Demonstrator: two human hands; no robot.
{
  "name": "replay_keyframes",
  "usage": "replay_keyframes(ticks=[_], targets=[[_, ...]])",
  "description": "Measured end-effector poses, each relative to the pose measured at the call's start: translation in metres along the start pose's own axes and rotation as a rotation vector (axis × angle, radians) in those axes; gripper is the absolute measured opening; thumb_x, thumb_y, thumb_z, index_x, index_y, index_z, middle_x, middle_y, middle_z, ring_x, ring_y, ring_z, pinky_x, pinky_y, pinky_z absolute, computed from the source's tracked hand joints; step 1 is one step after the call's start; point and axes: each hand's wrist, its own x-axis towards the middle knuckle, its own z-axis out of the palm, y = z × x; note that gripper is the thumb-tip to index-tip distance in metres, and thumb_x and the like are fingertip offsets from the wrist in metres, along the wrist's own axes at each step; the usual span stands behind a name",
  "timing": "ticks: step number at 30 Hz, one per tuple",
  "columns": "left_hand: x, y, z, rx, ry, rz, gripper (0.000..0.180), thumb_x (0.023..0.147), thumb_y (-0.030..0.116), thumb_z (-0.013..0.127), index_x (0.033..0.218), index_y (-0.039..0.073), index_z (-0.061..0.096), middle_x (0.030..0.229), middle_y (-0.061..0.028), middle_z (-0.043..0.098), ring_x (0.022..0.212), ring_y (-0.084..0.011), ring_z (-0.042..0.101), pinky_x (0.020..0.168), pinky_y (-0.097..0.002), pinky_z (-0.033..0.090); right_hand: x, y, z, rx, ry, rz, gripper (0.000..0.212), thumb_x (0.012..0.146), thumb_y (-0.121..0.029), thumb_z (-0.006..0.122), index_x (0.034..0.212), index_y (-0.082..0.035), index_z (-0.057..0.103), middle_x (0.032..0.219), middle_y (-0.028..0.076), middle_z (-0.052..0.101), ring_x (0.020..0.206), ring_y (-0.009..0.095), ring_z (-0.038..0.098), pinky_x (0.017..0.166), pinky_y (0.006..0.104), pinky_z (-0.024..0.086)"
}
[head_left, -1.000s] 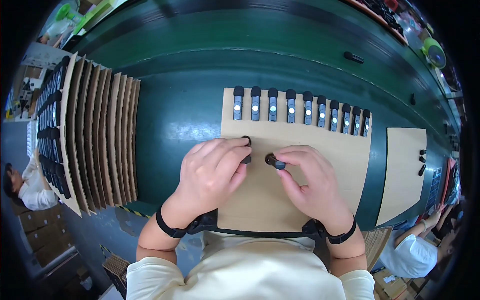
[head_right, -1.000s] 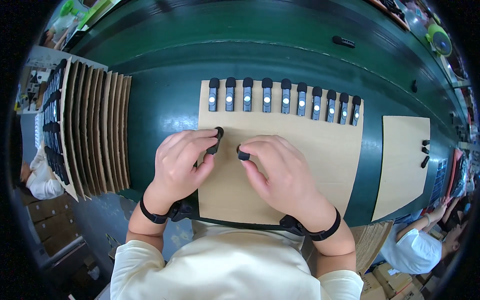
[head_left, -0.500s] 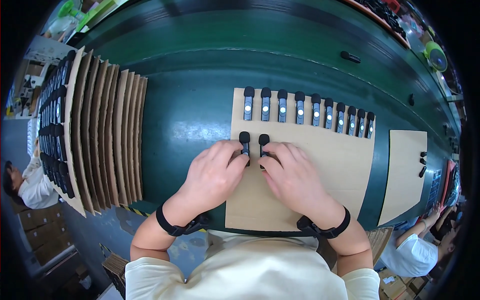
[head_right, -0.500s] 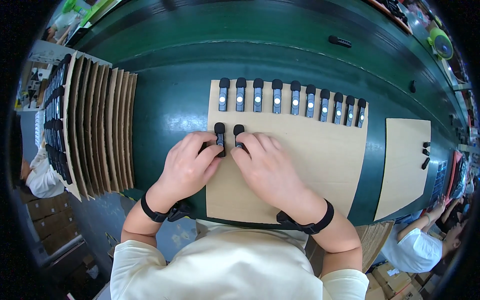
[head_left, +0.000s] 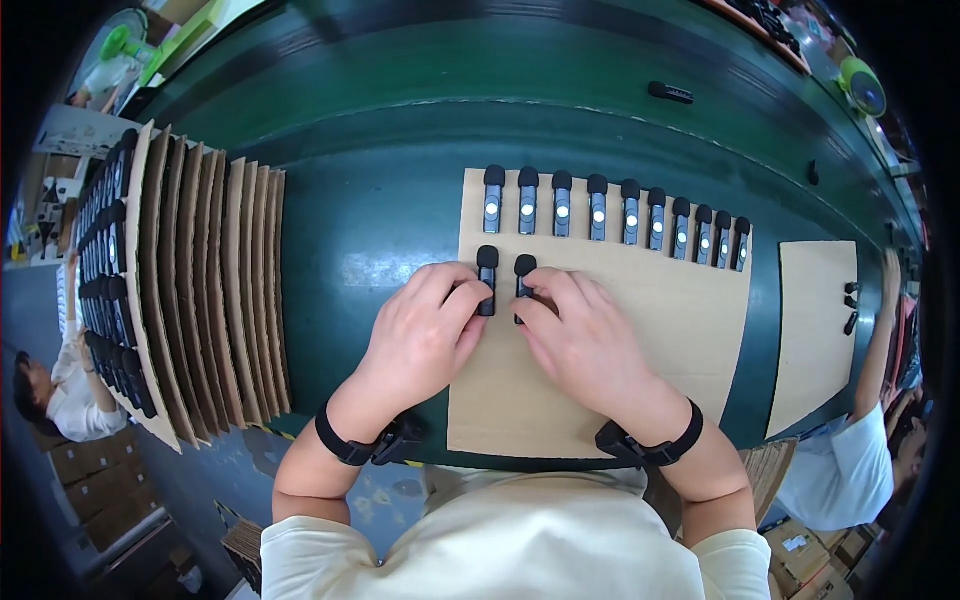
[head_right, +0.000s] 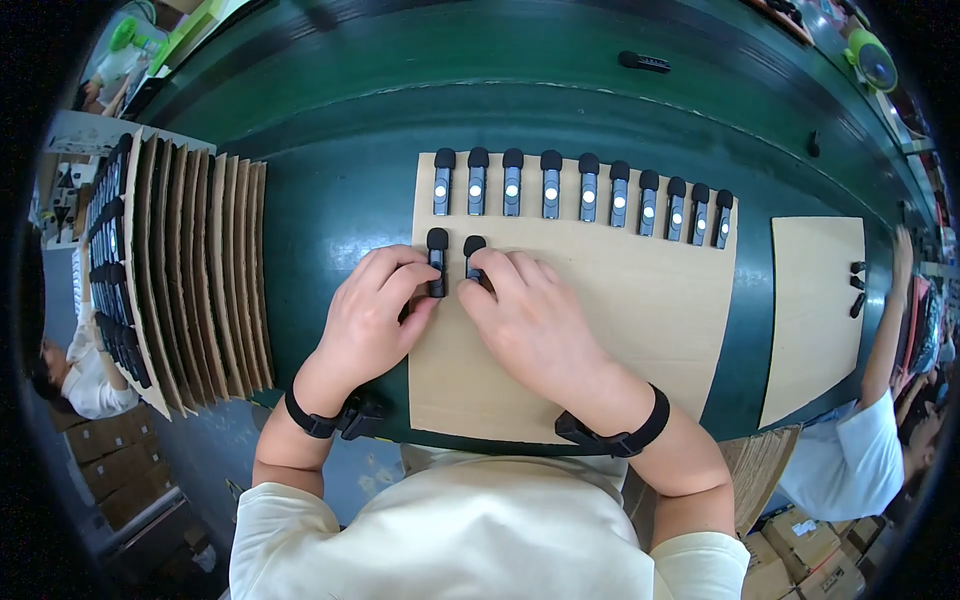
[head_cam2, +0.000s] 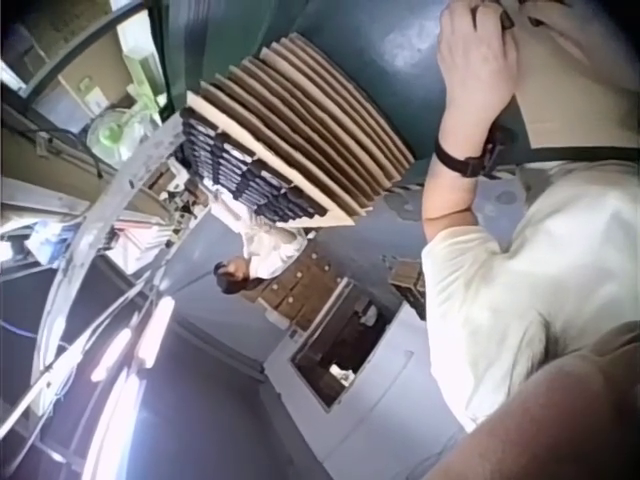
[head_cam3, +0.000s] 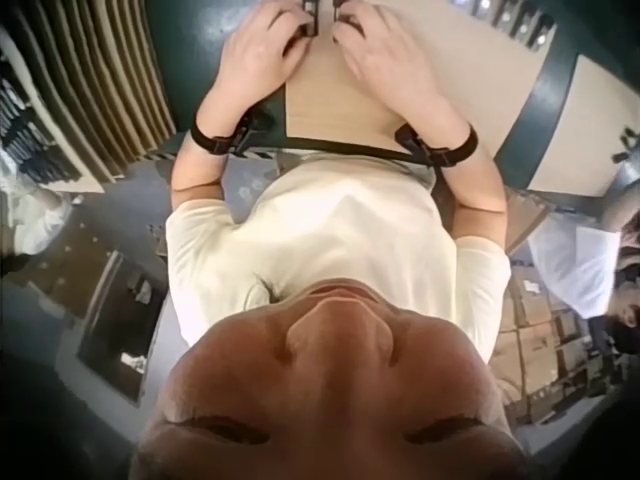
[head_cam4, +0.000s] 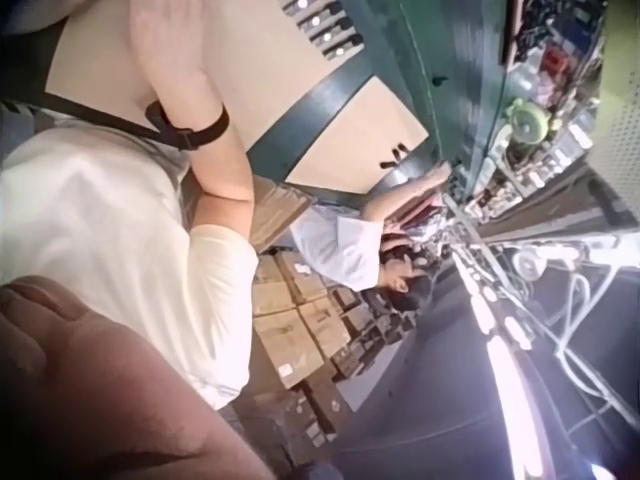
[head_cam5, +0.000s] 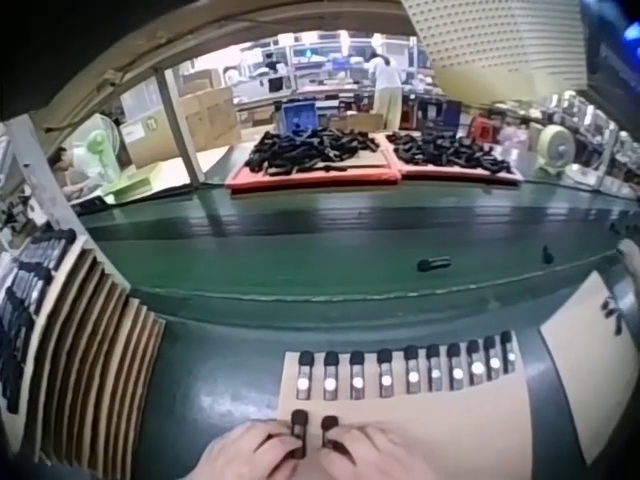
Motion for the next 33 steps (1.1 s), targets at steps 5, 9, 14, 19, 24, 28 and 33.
replay_keyframes(ticks=[5,9,14,19,24,28,33], targets=[[0.0,-0.002,0.001,0.003,0.004,-0.002,0.029,0.071,0.0,0.072,0.097,0.006,0.061,0.1,-0.0085,0.058,0.093,-0.0287,0.061,0.074,-0.0376,0.054,0.001,0.001,0.001,-0.01,-0.008,0.0,0.024,0.077,-0.006,0.07,0.1,-0.007,0.066,0.11,0.009,0.057,0.095,0.026,0.06,0.081,0.0384,0.05],[0.003,-0.004,0.001,0.002,0.014,-0.002,0.028,0.072,0.0,0.072,0.097,0.006,0.061,0.1,-0.0084,0.059,0.091,-0.0283,0.062,0.072,-0.0376,0.054,0.004,0.003,0.003,-0.022,0.002,0.015,0.025,0.077,-0.006,0.071,0.102,-0.007,0.065,0.111,0.009,0.057,0.095,0.026,0.06,0.08,0.0384,0.051],[0.002,-0.006,0.003,-0.008,0.017,-0.026,0.028,0.072,-0.001,0.072,0.097,0.006,0.062,0.1,-0.0084,0.059,0.091,-0.0279,0.062,0.071,-0.0378,0.054,0.007,0.003,0.004,-0.03,0.011,0.029,0.027,0.078,-0.006,0.071,0.104,-0.007,0.065,0.112,0.009,0.057,0.096,0.026,0.06,0.08,0.0386,0.052],[0.003,-0.006,0.003,-0.013,0.027,-0.029,0.029,0.072,-0.001,0.072,0.097,0.006,0.062,0.1,-0.0081,0.059,0.091,-0.0275,0.062,0.071,-0.0377,0.054,0.006,0.004,0.005,-0.018,0.015,0.032,0.03,0.078,-0.007,0.071,0.107,-0.008,0.064,0.114,0.009,0.056,0.097,0.026,0.06,0.08,0.0387,0.052],[0.005,-0.002,0.003,-0.049,0.008,-0.021,0.034,0.07,0.0,0.075,0.101,0.005,0.061,0.105,-0.0106,0.059,0.092,-0.0304,0.062,0.075,-0.0384,0.053,0.0,0.007,-0.001,-0.029,0.029,0.07,0.034,0.078,-0.008,0.072,0.11,-0.008,0.062,0.117,0.01,0.055,0.098,0.026,0.06,0.08,0.0384,0.052],[-0.006,-0.002,-0.001,-0.076,-0.012,-0.024,0.047,0.066,0.003,0.08,0.108,0.003,0.059,0.116,-0.0152,0.058,0.104,-0.0355,0.058,0.087,-0.0421,0.049,-0.019,0.005,-0.021,0.016,0.01,0.082,0.038,0.076,-0.009,0.073,0.112,-0.008,0.06,0.12,0.01,0.053,0.101,0.027,0.059,0.083,0.0387,0.051],[-0.014,-0.002,-0.006,-0.015,-0.098,-0.039,0.074,0.062,0.014,0.087,0.125,0.004,0.051,0.137,-0.0196,0.048,0.128,-0.0417,0.045,0.106,-0.05,0.037,-0.068,0.02,-0.052,-0.071,-0.045,0.163,0.045,0.074,-0.013,0.076,0.115,-0.008,0.06,0.127,0.012,0.05,0.112,0.033,0.053,0.094,0.0423,0.047]])
